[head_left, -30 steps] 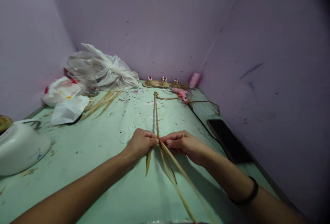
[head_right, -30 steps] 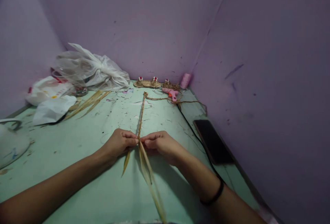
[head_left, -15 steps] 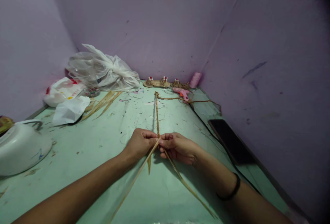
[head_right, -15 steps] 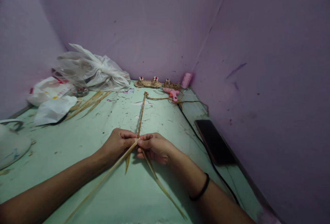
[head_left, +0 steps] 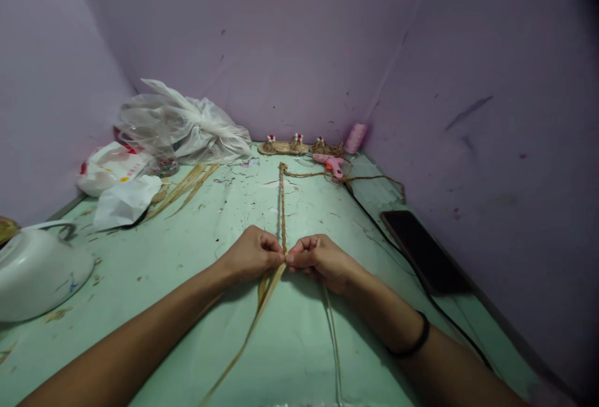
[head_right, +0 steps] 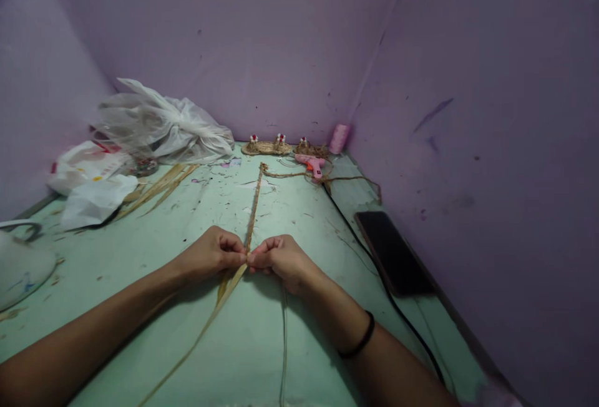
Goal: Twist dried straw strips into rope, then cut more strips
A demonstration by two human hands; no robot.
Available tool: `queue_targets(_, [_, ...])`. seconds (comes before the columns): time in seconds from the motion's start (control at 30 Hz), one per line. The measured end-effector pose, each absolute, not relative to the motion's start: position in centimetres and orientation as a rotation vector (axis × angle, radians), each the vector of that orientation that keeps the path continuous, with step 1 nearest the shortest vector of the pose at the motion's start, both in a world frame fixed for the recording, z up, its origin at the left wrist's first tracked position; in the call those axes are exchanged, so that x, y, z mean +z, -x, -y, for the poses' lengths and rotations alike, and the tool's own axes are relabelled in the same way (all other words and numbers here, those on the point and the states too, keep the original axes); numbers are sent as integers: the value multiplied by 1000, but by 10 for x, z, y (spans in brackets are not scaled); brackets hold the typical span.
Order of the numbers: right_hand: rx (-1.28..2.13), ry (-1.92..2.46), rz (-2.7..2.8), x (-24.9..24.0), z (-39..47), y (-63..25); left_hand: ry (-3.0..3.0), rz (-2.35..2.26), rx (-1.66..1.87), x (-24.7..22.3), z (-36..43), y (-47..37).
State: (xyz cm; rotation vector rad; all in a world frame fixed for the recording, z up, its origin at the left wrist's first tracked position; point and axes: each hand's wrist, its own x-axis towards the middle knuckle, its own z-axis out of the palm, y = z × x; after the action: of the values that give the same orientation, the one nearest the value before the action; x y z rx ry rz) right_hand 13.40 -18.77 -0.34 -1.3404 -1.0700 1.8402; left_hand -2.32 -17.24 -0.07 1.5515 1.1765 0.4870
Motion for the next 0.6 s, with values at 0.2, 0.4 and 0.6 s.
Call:
queue_targets(0.2, [1831,1297,1052,-8,189,-134,-1699,-1324,512,2,179,16])
queue_targets(0.4, [1775,1410,1034,-5,191,-125,-1877,-1365,389,17,184,20])
queue_targets(0.6, [1702,1375,960,-7,198,-116,-2178,-1610,344,19,209,15])
